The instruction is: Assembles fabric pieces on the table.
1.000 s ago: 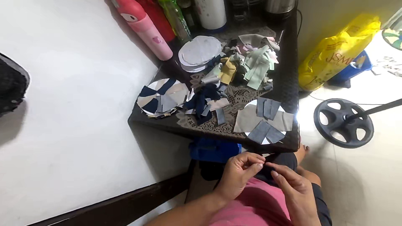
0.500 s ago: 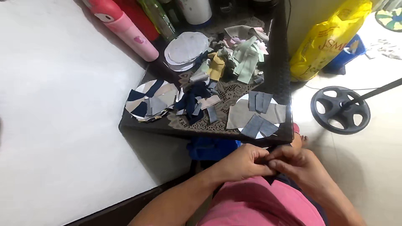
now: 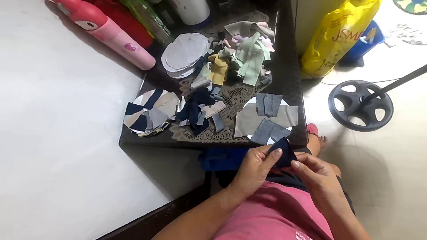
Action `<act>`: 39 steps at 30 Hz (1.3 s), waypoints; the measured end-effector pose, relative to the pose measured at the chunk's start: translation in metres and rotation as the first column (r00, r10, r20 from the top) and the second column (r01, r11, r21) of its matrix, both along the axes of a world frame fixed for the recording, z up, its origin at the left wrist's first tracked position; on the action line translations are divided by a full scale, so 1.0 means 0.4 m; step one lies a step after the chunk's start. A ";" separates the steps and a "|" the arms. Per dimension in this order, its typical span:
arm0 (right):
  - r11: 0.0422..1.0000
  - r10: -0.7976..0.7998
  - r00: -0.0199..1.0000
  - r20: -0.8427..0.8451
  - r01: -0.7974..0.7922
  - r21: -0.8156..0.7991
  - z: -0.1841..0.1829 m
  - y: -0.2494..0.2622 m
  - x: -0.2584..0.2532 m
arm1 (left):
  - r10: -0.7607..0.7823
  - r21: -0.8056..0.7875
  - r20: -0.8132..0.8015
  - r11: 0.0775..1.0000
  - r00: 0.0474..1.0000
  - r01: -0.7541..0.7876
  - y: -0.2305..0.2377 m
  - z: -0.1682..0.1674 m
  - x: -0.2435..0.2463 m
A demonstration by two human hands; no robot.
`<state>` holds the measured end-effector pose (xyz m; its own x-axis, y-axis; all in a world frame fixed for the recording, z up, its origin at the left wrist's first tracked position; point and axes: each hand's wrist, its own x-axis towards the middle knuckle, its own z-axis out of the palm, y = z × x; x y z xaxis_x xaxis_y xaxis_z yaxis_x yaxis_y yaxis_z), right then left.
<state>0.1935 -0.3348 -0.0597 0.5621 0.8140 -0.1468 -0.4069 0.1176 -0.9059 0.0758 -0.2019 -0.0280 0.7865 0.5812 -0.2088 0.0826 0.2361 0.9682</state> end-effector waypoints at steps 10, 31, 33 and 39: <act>0.869 0.362 0.699 0.617 -0.013 -0.494 0.104 0.067 0.150 | 0.023 0.664 -0.197 0.738 0.980 0.116 0.094 0.001 0.055; 0.661 0.633 0.455 0.626 0.104 -0.743 0.092 0.226 0.241 | 0.202 0.888 -0.386 0.344 0.900 0.304 0.157 -0.038 0.156; 0.659 0.634 0.449 0.630 0.114 -0.744 0.090 0.226 0.241 | 0.199 0.887 -0.392 0.341 0.898 0.312 0.158 -0.038 0.160; 0.666 0.623 0.452 0.639 0.121 -0.736 0.085 0.229 0.244 | 0.198 0.884 -0.408 0.330 0.891 0.331 0.163 -0.041 0.165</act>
